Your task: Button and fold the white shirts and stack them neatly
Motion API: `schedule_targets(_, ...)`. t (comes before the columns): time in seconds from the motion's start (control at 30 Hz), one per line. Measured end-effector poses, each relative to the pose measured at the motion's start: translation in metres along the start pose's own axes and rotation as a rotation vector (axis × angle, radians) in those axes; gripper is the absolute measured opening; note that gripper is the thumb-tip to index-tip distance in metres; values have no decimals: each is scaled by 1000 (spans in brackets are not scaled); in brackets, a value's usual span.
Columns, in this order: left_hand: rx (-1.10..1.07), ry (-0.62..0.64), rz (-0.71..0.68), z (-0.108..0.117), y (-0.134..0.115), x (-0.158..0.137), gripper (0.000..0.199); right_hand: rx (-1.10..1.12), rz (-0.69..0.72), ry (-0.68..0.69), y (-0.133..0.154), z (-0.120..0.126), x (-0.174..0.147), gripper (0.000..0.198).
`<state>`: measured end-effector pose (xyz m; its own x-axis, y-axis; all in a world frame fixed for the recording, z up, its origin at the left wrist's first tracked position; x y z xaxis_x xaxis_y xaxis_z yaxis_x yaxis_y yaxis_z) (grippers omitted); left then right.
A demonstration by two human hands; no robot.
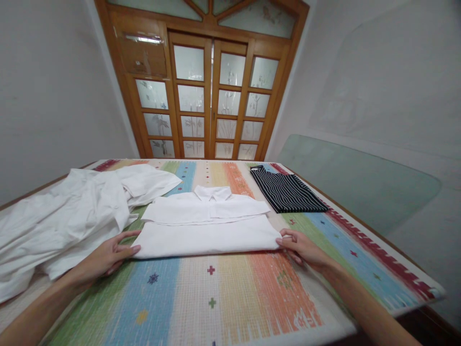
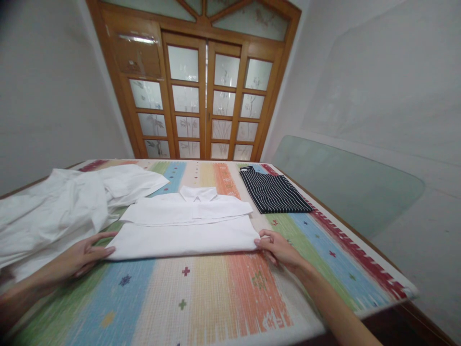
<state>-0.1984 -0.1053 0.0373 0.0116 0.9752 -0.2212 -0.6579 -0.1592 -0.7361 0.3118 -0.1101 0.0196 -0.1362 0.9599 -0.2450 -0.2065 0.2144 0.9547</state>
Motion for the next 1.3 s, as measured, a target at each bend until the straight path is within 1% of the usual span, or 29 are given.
schedule_targets(0.03, -1, -8, -1, 1, 1, 0, 82, -1, 6, -9, 0, 1, 0, 50)
schedule_targets(0.1, 10, 17, -2, 0, 5, 0, 80, -14, 2, -35, -1, 3, 0, 51)
schedule_targets(0.17, 44, 67, -1, -3, 10, 1, 82, -32, -5, -66, -2, 6, -1, 53)
schedule_targets(0.23, 87, 88, 5, -5, 14, 1, 85, -56, 16, -104, -1, 9, -1, 54)
schedule_targets(0.37, 165, 27, -40, -4, 12, -1, 80, -136, 119, -158, 2, 14, -1, 51)
schedule_targets(0.5, 253, 4, -101, -5, 2, -8, 72, -223, 182, -145, -1, 15, -1, 42)
schedule_targets(0.6, 299, -1, -119, -6, -3, -16, 72, -285, 214, -124, -3, 13, -6, 35)
schedule_targets(0.73, 349, 2, -119, -9, -1, -22, 74, -369, 205, -89, -5, 12, -16, 29)
schedule_targets(0.8, 389, -63, -124, -6, 1, -23, 72, -451, 200, -99, -5, 13, -21, 28)
schedule_targets(0.87, 429, -188, -142, 1, -2, -23, 66, -577, 237, -189, 0, 16, -25, 31)
schedule_targets(0.93, 466, -304, -176, 7, -10, -24, 55, -704, 333, -318, 10, 17, -29, 33)
schedule_targets(1.0, 505, -341, -244, 3, -22, -26, 42, -785, 469, -384, 22, 8, -32, 27)
schedule_targets(1.07, 543, -311, -360, -10, -39, -30, 34, -820, 590, -347, 31, -9, -32, 20)
schedule_targets(1.13, 581, -238, -495, -31, -54, -34, 32, -834, 663, -226, 35, -31, -30, 25)
schedule_targets(1.23, 660, -158, -630, -63, -66, -36, 34, -856, 671, 32, 35, -69, -24, 36)
schedule_targets(1.3, 730, -160, -677, -78, -67, -32, 38, -870, 655, 162, 32, -89, -19, 42)
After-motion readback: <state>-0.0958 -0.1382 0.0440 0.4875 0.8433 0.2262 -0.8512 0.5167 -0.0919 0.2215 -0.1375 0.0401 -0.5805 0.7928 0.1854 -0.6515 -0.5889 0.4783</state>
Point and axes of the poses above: each hand's wrist, its own x-axis towards the middle knuckle, its own z-axis out of the back of the hand, y = z × x, the point moved 6 cm from there along x, towards the middle knuckle, and after that the axes turned 10 degrees about x, right-handed, at the moved point
